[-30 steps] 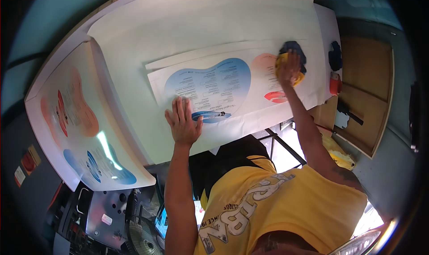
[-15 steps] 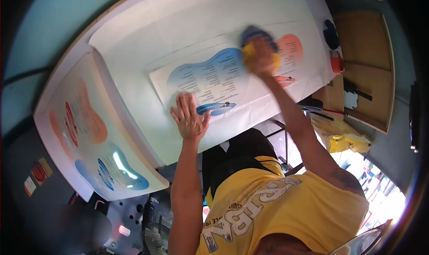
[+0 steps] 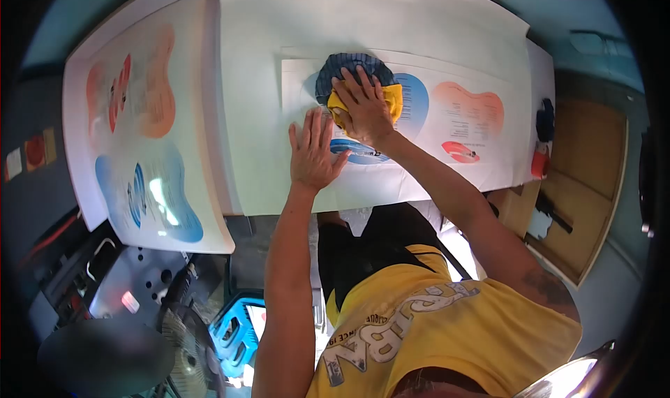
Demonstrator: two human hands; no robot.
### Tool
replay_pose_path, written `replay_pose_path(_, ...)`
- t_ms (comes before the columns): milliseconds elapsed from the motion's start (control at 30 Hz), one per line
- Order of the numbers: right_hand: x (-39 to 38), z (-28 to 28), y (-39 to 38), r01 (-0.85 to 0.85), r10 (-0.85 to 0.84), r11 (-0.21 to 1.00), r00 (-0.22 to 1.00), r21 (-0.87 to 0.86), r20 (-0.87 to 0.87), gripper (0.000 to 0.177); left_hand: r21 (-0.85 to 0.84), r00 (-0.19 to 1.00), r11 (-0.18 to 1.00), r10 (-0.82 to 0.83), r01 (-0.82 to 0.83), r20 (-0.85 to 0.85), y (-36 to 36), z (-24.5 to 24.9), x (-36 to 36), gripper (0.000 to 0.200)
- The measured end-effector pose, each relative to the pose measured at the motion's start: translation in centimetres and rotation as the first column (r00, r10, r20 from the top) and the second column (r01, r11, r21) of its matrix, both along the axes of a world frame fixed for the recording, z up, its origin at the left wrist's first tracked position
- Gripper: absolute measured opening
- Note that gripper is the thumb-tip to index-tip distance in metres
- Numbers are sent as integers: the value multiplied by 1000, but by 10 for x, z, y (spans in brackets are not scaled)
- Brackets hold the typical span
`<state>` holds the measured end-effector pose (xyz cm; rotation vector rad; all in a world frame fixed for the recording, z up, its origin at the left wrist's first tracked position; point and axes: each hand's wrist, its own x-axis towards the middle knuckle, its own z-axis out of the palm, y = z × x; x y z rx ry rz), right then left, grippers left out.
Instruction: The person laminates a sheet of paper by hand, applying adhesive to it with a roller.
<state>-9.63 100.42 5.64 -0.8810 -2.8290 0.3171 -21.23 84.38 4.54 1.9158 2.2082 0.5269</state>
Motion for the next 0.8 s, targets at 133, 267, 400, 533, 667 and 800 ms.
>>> replay_pose_path(133,8,-1,1,-33,30,999,997,-32,-69,62,34,999,999,33,-33,9,-3,9,8,71)
replay_pose_path(267,15,-8,6,-63,49,995,984,-82,-171,63,44,968,978,208,-204,-141,-13,-8,88,52)
replay_pose_path(400,45,4,34,-202,188,976,971,-83,-146,65,77,975,972,220,-221,23,-7,-1,152,39)
replay_pose_path(533,139,22,59,-361,360,931,933,-47,-18,67,89,956,957,267,-278,121,-7,5,155,41)
replay_pose_path(667,212,19,92,-479,484,875,862,-69,153,66,110,956,952,274,-285,106,-8,-2,155,42)
replay_pose_path(800,142,20,106,-659,665,746,732,-90,149,66,114,955,951,277,-288,104,-6,-7,154,39)
